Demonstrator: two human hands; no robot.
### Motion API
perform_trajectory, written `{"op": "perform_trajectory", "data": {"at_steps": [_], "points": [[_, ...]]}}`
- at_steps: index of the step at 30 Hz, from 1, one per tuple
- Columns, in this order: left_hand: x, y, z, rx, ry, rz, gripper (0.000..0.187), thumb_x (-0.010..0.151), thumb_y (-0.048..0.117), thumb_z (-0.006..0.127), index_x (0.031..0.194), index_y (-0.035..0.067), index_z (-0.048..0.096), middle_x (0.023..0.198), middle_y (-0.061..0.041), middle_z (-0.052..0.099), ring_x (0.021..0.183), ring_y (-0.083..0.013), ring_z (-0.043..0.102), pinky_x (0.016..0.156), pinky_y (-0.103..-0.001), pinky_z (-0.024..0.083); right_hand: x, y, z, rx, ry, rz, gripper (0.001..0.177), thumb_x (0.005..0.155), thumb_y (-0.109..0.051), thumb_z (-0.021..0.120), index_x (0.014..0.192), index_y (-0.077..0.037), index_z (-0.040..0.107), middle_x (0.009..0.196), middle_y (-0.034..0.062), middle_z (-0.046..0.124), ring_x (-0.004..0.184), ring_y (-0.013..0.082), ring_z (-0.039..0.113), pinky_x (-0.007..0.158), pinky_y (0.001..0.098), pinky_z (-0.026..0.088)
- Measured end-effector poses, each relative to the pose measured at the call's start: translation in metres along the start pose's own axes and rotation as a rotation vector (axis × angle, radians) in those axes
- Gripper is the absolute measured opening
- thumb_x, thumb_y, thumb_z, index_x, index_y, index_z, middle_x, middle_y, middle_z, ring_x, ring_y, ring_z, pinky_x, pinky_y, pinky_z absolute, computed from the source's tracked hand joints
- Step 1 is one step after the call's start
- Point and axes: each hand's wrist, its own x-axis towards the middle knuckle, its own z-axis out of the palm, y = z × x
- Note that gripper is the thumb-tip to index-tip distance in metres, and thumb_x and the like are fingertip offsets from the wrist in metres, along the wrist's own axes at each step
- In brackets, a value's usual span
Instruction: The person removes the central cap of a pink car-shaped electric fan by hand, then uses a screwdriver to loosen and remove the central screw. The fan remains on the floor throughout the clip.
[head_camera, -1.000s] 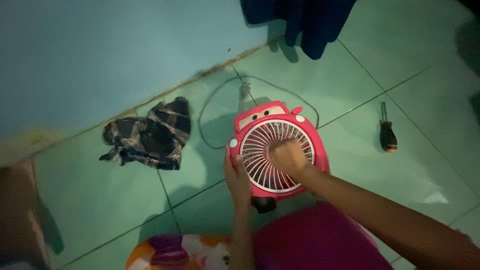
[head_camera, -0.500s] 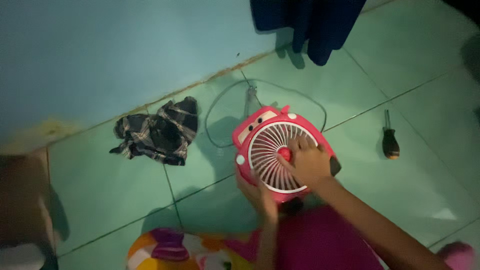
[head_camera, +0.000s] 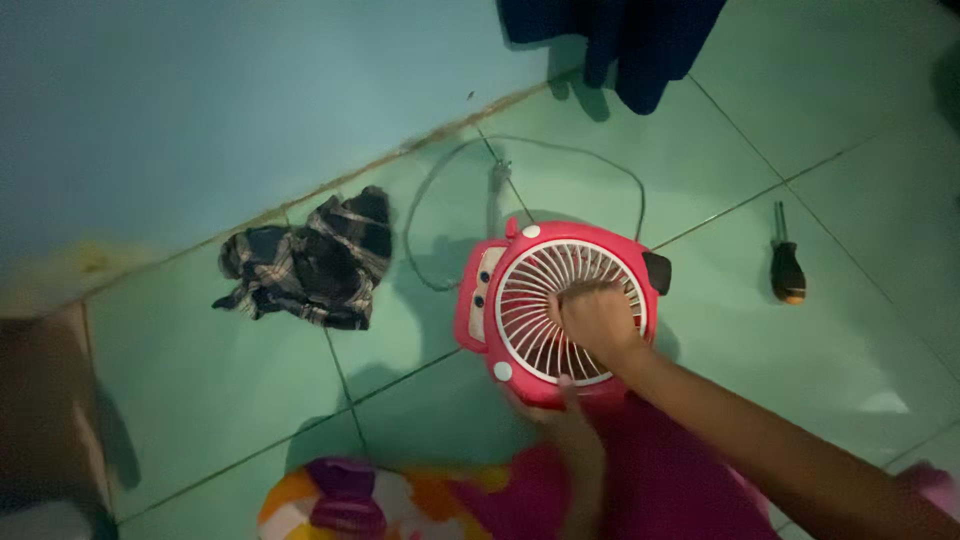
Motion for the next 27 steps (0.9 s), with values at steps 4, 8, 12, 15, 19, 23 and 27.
{"op": "perform_trajectory", "data": {"at_steps": [4,8,12,15,19,23,27], "points": [[0.009,0.015,-0.003,-0.028,-0.035,-0.160,0.102,0.088,0.036,0.073,0.161,0.008,0.007,0.168,-0.021,0.011,0.155,-0.0378,0.016,0.123,-0.054,0.020,0.002,0.010,0.007,0.071,-0.046,-0.108,0.055,0.101,-0.037,0.055,0.054,-0.008,0.060,0.053,0.0080,0.060,0.043,0.0225,0.058,0.046,0.0404,0.048],[0.018,0.029,-0.012,-0.149,-0.125,-0.220,0.104,0.091,0.041,0.070,0.167,0.012,0.005,0.172,-0.019,0.010,0.151,-0.0428,0.028,0.101,-0.061,0.043,0.006,0.012,0.007,-0.018,0.022,-0.163,0.053,0.098,-0.037,0.055,0.054,-0.008,0.061,0.052,0.0085,0.060,0.043,0.0232,0.058,0.047,0.0425,0.049],[0.032,0.042,-0.022,0.100,-0.118,-0.096,0.095,0.093,0.040,0.066,0.164,0.009,0.009,0.170,-0.021,0.016,0.157,-0.0415,0.019,0.124,-0.054,0.019,0.011,0.011,0.010,0.103,0.119,-0.152,0.050,0.098,-0.034,0.055,0.055,-0.009,0.063,0.056,0.0103,0.062,0.047,0.0259,0.059,0.053,0.0447,0.050],[0.036,0.043,-0.024,0.050,-0.145,-0.156,0.095,0.093,0.037,0.066,0.163,0.009,0.009,0.170,-0.022,0.013,0.156,-0.0394,0.014,0.121,-0.053,0.014,0.013,0.011,0.015,-0.031,-0.107,-0.168,0.052,0.102,-0.035,0.052,0.059,-0.008,0.064,0.052,0.0074,0.063,0.043,0.0235,0.060,0.051,0.0431,0.050],[0.038,0.030,-0.021,0.003,-0.116,-0.002,0.091,0.092,0.039,0.066,0.162,0.006,0.017,0.168,-0.024,0.022,0.155,-0.0380,0.024,0.123,-0.049,0.021,0.014,0.013,0.017,-0.050,0.080,-0.205,0.045,0.097,-0.032,0.054,0.059,-0.011,0.066,0.057,0.0088,0.064,0.049,0.0261,0.062,0.049,0.0442,0.050],[0.061,0.018,-0.025,-0.007,-0.182,0.163,0.089,0.096,0.038,0.065,0.162,0.003,0.016,0.168,-0.026,0.022,0.155,-0.0401,0.024,0.124,-0.049,0.020,0.019,0.014,0.002,0.060,-0.158,-0.087,0.053,0.102,-0.040,0.051,0.061,-0.009,0.067,0.059,0.0112,0.065,0.050,0.0276,0.063,0.049,0.0441,0.050],[0.110,0.023,-0.047,-0.131,-0.523,0.025,0.088,0.094,0.037,0.060,0.162,0.007,0.013,0.164,-0.022,0.030,0.149,-0.0376,0.037,0.118,-0.047,0.031,0.014,0.016,-0.025,0.084,-0.251,-0.056,0.066,0.102,-0.056,0.049,0.067,-0.004,0.068,0.060,0.0145,0.066,0.048,0.0263,0.064,0.047,0.0429,0.054]]}}
